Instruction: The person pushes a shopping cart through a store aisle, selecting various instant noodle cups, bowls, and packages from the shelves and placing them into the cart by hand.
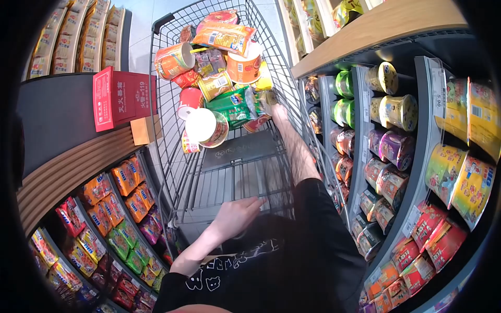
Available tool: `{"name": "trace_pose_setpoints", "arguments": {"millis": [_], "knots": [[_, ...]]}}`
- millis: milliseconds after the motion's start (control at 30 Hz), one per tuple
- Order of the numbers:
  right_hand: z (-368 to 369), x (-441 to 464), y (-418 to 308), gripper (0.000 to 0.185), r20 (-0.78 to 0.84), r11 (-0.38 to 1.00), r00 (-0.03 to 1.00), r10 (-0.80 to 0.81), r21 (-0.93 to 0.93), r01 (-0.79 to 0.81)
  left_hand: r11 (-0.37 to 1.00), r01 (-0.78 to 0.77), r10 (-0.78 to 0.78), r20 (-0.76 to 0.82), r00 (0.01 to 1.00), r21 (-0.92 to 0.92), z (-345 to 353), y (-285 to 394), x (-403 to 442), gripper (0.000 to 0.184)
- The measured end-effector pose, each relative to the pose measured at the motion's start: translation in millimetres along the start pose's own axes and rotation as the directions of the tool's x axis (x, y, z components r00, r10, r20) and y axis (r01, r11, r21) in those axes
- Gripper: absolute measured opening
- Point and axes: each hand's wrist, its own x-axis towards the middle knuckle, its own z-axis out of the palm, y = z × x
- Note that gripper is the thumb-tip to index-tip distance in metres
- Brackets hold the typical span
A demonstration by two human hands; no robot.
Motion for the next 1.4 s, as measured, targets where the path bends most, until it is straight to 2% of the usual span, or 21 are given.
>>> {"name": "trace_pose_setpoints", "arguments": {"millis": [100,300,367,400,567,633,700,767,833,900,933,1000,1033,1067,1100,1167,1200,1233,1333,1367,1400], "knots": [[-3.8,-9.0,-6.4,0.011,-0.132,0.997,0.989,-0.06,-0.065,0.052,0.999,0.015,-0.015,0.022,1.0,0.03,1.0,2.6,3.7,0.028],[-28.5,-19.1,-33.2,0.01,-0.028,0.952,0.973,-0.228,-0.218,0.216,0.999,0.005,-0.004,-0.034,0.999,0.032,1.4,-2.6,3.6,0.026],[-39.0,-25.8,-44.7,0.009,-0.124,0.946,0.958,-0.259,-0.231,0.226,1.0,0.018,-0.02,-0.113,0.993,-0.021,2.3,-8.6,8.0,0.025],[-42.0,-30.4,-50.0,0.009,-0.153,0.92,0.948,-0.28,-0.326,0.219,0.997,0.064,-0.067,-0.116,0.991,-0.03,3.5,-10.2,7.5,0.025],[-60.9,-67.5,-62.4,0.009,-0.21,0.877,0.881,-0.424,-0.34,0.341,0.976,0.11,-0.128,-0.087,0.988,-0.187,-3.2,-23.6,9.4,0.031],[-87.3,-93.6,-73.7,0.008,-0.209,0.863,0.875,-0.436,-0.374,0.341,0.993,0.078,-0.105,-0.345,0.933,-0.092,-8.9,-33.8,8.0,0.032],[-105.7,-112.0,-68.3,0.006,-0.29,0.859,0.822,-0.491,-0.317,0.402,0.986,0.153,-0.168,-0.379,0.91,-0.07,-12.7,-54.9,6.7,0.04],[-142.9,-136.6,-66.0,0.005,-0.379,0.849,0.76,-0.528,-0.269,0.455,0.981,0.185,-0.19,-0.422,0.886,-0.051,-18.5,-69.2,7.7,0.063],[-212.7,-181.4,-80.7,0.008,-0.159,0.83,0.829,-0.537,-0.275,0.485,0.992,0.123,-0.128,-0.437,0.89,-0.041,-32.1,-60.1,6.8,0.086],[-255.2,-217.1,-84.7,0.013,-0.264,0.795,0.753,-0.603,-0.121,0.594,1.0,0.008,-0.011,-0.435,0.9,-0.008,-38.7,-43.7,7.8,0.098],[-283.5,-235.2,-92.4,0.015,-0.184,0.773,0.755,-0.629,-0.039,0.634,0.989,-0.065,0.001,-0.425,0.905,-0.136,-41.1,-36.0,10.4,0.096],[-295.7,-252.7,-94.6,0.012,-0.329,0.738,0.697,-0.637,0.003,0.675,0.959,-0.131,0.018,-0.408,0.913,-0.252,-40.3,-30.7,14.2,0.094],[-297.5,-258.2,-95.6,0.011,-0.413,0.738,0.678,-0.608,0.019,0.674,0.887,-0.162,-0.025,-0.396,0.918,-0.433,-35.1,-32.9,16.0,0.09],[-299.9,-262.3,-98.4,0.008,-0.439,0.78,0.742,-0.506,0.135,0.611,0.778,-0.189,-0.065,-0.376,0.924,-0.599,-29.9,-32.9,16.7,0.085],[-295.0,-261.0,-99.6,0.011,-0.524,0.744,0.758,-0.389,0.308,0.594,0.779,-0.19,-0.061,-0.374,0.925,-0.597,-25.8,-30.3,17.2,0.085],[-275.6,-248.7,-100.4,0.015,-0.665,0.568,0.72,-0.198,0.52,0.637,0.539,-0.171,-0.193,-0.318,0.928,-0.825,-21.4,-23.5,20.4,0.074],[-263.9,-246.5,-103.0,0.021,-0.58,0.279,0.81,-0.092,0.765,0.58,0.402,-0.112,-0.268,-0.234,0.935,-0.909,-23.3,-10.4,17.3,0.066],[-253.7,-239.5,-100.2,0.027,-0.5,0.142,0.862,-0.082,0.85,0.507,0.408,-0.119,-0.268,-0.243,0.932,-0.905,-21.6,-6.4,16.3,0.066],[-246.7,-236.7,-89.3,0.043,-0.495,0.175,0.855,-0.156,0.838,0.517,0.253,-0.1,-0.247,-0.164,0.955,-0.962,-17.2,-9.4,14.7,0.056],[-246.2,-237.1,-88.2,0.044,-0.318,0.071,0.934,-0.16,0.94,0.333,0.257,-0.099,-0.233,-0.161,0.959,-0.961,-16.7,-12.2,14.8,0.056],[-247.3,-242.3,-82.6,0.045,-0.137,-0.035,0.975,-0.173,0.99,0.133,0.146,-0.124,-0.229,-0.155,0.961,-0.982,-16.6,-9.4,14.3,0.055]]}}
